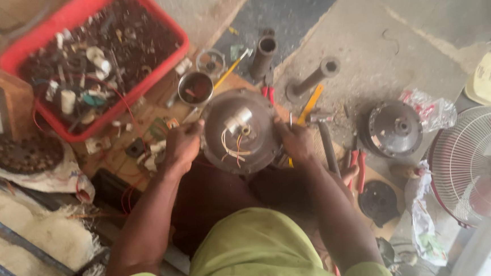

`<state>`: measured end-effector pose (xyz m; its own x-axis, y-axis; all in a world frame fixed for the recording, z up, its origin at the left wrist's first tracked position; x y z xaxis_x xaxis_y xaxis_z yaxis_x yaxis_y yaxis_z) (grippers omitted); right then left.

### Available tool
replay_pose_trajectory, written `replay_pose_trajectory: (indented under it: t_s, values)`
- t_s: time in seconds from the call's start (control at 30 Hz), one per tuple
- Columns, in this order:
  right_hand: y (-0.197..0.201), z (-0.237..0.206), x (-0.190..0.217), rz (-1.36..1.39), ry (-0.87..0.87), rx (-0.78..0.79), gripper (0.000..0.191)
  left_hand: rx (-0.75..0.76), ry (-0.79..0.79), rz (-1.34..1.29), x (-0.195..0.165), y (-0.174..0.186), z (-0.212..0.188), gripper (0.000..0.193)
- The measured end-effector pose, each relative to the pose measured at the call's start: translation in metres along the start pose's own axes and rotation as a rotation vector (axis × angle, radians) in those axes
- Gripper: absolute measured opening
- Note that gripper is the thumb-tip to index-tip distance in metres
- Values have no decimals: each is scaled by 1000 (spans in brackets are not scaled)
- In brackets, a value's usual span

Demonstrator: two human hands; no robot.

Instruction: The person sits on the floor and uses a screwdriver to adjust wires and components on a fan motor. They search through a red bin of spare parts, retrieve a small component, and continue tightening connections on the motor.

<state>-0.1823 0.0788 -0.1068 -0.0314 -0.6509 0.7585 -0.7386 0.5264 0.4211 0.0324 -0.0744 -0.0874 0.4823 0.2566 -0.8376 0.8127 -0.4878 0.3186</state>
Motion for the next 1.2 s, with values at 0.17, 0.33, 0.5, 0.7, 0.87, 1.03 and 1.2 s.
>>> replay_pose_trajectory:
  t_s: [0.17, 0.33, 0.5, 0.7, 0.87, 1.03, 1.2]
  values:
    - [41, -45, -21, 162, -15, 71, 42, 80, 3, 95, 12, 6, -47, 57]
    - [75, -115, -60, 8, 193, 103, 30, 253, 408, -179, 72, -5, -96, 43]
    - [63, -133, -98, -27, -208, 99, 33, 291, 751, -351, 120, -25, -112, 38]
    - [42, -136, -128, -14, -351, 9, 36, 312, 536, -85, 143, -14, -107, 42]
    - [75, -151, -114, 87, -276, 149, 35, 178, -68, 298, 96, 3, -91, 38]
    - [114, -169, -81, -209, -127, 167, 39, 673, -309, -164, 41, -31, -69, 31]
    - [99, -178, -62, 14, -238, 107, 42, 838, -481, 78, 29, -53, -61, 27]
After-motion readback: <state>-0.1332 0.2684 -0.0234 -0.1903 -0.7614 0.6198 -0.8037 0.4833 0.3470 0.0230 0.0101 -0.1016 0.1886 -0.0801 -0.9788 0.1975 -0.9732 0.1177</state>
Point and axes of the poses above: each hand's wrist, its own z-axis towards the middle knuckle, its own y-axis out of the back of the hand, x = y × z, the point moved 2 cm from there along z, towards the middle knuckle, and after that the axes turned 3 degrees about y, right-handed, at the moved point
